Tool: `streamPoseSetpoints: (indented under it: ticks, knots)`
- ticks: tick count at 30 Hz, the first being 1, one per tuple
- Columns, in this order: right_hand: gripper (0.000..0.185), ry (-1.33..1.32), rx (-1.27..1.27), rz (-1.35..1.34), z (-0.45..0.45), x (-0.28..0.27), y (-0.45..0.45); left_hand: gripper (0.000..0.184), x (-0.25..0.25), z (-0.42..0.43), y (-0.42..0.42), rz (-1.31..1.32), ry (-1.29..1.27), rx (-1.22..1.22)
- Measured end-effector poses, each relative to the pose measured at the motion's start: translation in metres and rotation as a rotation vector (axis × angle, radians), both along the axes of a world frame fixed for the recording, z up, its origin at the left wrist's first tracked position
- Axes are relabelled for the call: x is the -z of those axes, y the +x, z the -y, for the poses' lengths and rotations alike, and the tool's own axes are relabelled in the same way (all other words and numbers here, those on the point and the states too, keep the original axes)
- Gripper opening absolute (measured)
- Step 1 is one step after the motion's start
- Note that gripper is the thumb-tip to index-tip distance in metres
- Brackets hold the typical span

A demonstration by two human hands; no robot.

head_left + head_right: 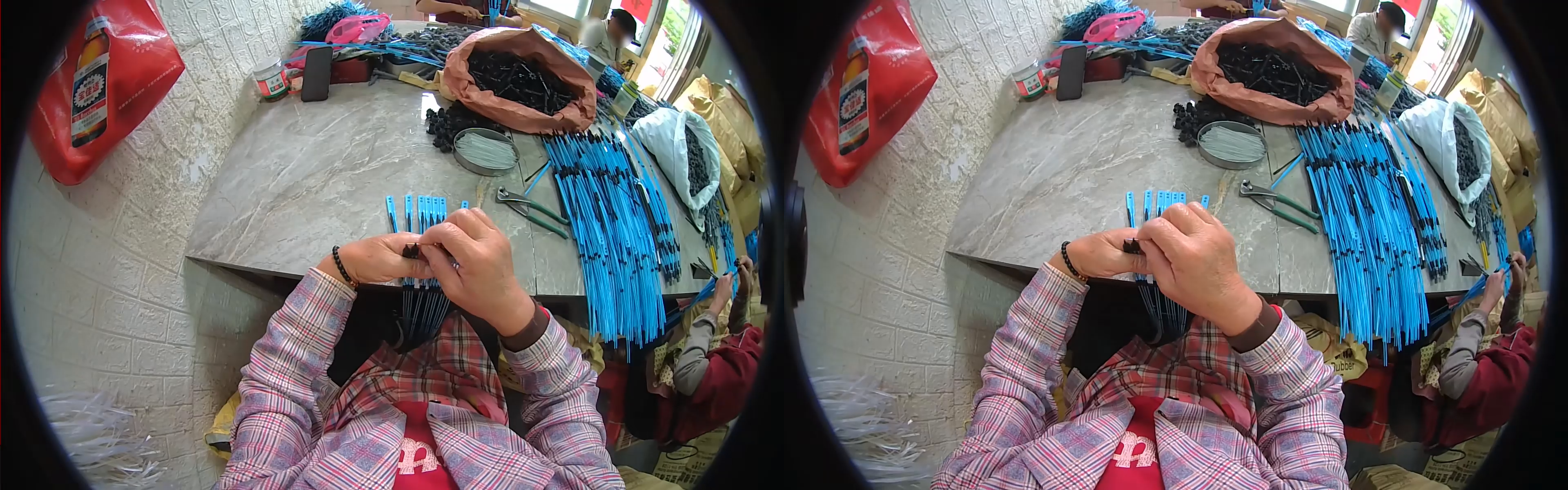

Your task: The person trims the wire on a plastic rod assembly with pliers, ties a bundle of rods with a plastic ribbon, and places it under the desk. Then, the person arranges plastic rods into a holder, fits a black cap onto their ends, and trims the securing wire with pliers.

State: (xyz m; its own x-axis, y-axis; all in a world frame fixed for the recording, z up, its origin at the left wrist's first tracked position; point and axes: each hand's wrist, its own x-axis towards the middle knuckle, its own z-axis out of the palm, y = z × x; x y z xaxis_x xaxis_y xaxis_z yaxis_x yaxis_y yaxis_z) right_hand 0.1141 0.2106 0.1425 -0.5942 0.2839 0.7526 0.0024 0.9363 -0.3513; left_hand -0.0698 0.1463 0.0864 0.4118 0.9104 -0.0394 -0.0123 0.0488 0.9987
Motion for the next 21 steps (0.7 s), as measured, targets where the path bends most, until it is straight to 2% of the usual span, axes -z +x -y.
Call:
streamPoseSetpoints:
  ticks: [5,13,16,21]
  knots:
    - [0.012,0.060,-0.050,0.087,-0.002,-0.003,-0.001,0.034,-0.006,0.007,0.004,0.097,-0.016,-0.103]
    - [0.017,0.013,-0.107,0.105,-0.006,-0.005,-0.003,0.038,-0.006,0.001,0.001,0.079,-0.080,-0.029]
    - [0.018,-0.009,-0.165,0.107,0.001,-0.010,-0.008,0.039,-0.002,0.000,0.003,-0.090,0.046,-0.062]
    - [0.019,-0.130,-0.216,0.011,-0.017,-0.024,-0.004,0.042,-0.016,0.012,0.009,-0.060,0.202,-0.089]
